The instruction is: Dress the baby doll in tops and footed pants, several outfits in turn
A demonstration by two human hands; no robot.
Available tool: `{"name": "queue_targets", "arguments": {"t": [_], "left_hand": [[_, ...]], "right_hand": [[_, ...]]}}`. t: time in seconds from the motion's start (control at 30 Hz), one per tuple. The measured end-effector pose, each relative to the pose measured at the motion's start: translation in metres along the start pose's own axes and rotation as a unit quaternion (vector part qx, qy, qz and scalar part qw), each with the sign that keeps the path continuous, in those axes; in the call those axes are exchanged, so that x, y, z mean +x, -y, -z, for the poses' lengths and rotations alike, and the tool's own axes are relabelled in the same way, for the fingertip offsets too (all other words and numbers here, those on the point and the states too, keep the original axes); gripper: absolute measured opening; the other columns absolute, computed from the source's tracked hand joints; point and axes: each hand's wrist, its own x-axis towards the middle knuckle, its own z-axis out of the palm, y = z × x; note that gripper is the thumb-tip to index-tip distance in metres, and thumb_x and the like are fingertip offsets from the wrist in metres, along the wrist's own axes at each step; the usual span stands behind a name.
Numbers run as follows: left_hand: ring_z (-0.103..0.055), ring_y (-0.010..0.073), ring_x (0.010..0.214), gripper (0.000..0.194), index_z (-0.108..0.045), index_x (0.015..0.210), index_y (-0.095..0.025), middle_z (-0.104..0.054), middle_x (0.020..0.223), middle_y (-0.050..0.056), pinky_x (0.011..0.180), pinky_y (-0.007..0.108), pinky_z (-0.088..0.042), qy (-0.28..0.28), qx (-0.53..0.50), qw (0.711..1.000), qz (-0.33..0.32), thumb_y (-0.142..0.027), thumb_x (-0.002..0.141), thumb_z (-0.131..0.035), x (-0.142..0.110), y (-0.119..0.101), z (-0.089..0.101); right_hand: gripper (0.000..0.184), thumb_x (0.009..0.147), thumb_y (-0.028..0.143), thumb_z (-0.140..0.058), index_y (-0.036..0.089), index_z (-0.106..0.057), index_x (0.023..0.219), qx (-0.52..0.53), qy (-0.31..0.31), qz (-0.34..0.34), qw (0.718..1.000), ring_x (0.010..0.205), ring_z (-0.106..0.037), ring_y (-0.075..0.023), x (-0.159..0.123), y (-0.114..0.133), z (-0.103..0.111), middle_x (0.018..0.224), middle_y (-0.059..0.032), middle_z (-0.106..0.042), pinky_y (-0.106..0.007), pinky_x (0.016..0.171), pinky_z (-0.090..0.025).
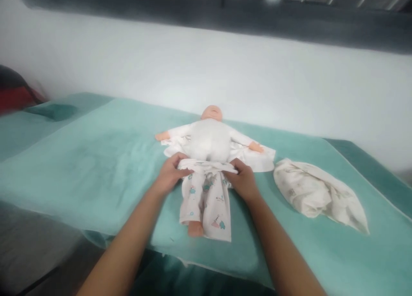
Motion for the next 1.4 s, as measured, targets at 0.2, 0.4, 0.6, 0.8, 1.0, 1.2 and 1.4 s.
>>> {"name": "queue_targets", "arguments": {"t": [0.2, 0.4, 0.6, 0.8, 1.0, 1.2, 1.4], "left_hand": [[-0.058, 0.018, 0.091, 0.045, -0.061, 0.103, -0.017, -0.062, 0.097, 0.001, 0.08, 0.027, -0.045, 0.036, 0.027, 0.999, 0.002, -0.037, 0.069, -0.082, -0.009, -0.004, 0.001], [-0.058, 0.0215, 0.105, 0.064, -0.054, 0.12, -0.021, -0.061, 0.115, 0.003, 0.089, 0.03, -0.046, 0.062, 0.1, 0.993, -0.008, -0.04, 0.067, -0.086, -0.046, 0.001, 0.001], [-0.05, 0.0156, 0.078, 0.03, -0.056, 0.085, -0.019, -0.054, 0.08, -0.003, 0.072, 0.027, -0.04, -0.059, 0.21, 0.976, -0.02, -0.04, 0.075, -0.075, -0.062, 0.011, -0.008], [-0.052, 0.016, 0.081, 0.029, -0.058, 0.09, -0.019, -0.055, 0.085, -0.002, 0.074, 0.027, -0.043, -0.079, 0.173, 0.981, -0.028, -0.039, 0.076, -0.073, -0.061, 0.011, -0.009], [-0.052, 0.0269, 0.125, 0.057, -0.048, 0.133, -0.021, -0.054, 0.134, 0.01, 0.106, 0.039, -0.043, 0.033, 0.147, 0.987, -0.049, -0.04, 0.084, -0.069, -0.089, 0.01, -0.004], [-0.026, 0.0366, 0.148, 0.114, -0.015, 0.155, -0.031, -0.022, 0.16, 0.013, 0.121, 0.052, -0.029, 0.098, 0.263, 0.955, -0.099, -0.027, 0.065, -0.085, -0.121, 0.011, -0.014], [-0.024, 0.0385, 0.148, 0.129, -0.012, 0.156, -0.029, -0.02, 0.158, 0.017, 0.12, 0.055, -0.029, 0.056, 0.342, 0.931, -0.112, -0.038, 0.056, -0.093, -0.119, 0.01, -0.031]], "right_hand": [[0.027, 0.085, 0.045, -0.068, 0.02, -0.06, 0.084, 0.054, 0.1, -0.018, 0.993, 0.074, -0.052, -0.016, -0.001, -0.003, 0.007, 0.076, 0.0026, -0.059, -0.028, 0.07, -0.04], [0.04, 0.077, 0.044, -0.08, 0.022, -0.062, 0.105, 0.087, 0.19, -0.019, 0.978, 0.09, -0.057, -0.0202, -0.035, 0.002, 0.016, 0.097, -0.0001, -0.064, -0.03, 0.078, -0.045], [0.036, 0.082, 0.05, -0.073, 0.02, -0.054, 0.075, 0.04, 0.093, -0.016, 0.995, 0.067, -0.045, -0.0139, -0.054, 0.003, 0.011, 0.069, 0.0042, -0.05, -0.028, 0.064, -0.036], [0.036, 0.083, 0.054, -0.07, 0.02, -0.057, 0.081, 0.057, 0.06, -0.029, 0.996, 0.069, -0.048, -0.0156, -0.057, 0.008, 0.009, 0.07, 0.0035, -0.053, -0.03, 0.066, -0.04], [0.087, 0.07, 0.05, -0.085, 0.024, -0.04, 0.139, 0.092, 0.17, -0.006, 0.981, 0.117, -0.056, -0.0286, -0.09, 0.016, 0.015, 0.131, -0.0097, -0.057, -0.042, 0.097, -0.048], [0.137, 0.05, 0.052, -0.094, 0.027, -0.012, 0.157, -0.046, 0.159, 0.078, 0.983, 0.147, -0.026, -0.0399, -0.114, 0.009, 0.007, 0.16, -0.0178, -0.023, -0.055, 0.12, -0.027], [0.113, 0.059, 0.042, -0.089, 0.022, -0.027, 0.152, -0.088, 0.102, 0.103, 0.986, 0.134, -0.046, -0.0389, -0.114, 0.012, -0.004, 0.149, -0.0193, -0.042, -0.053, 0.109, -0.041]]}}
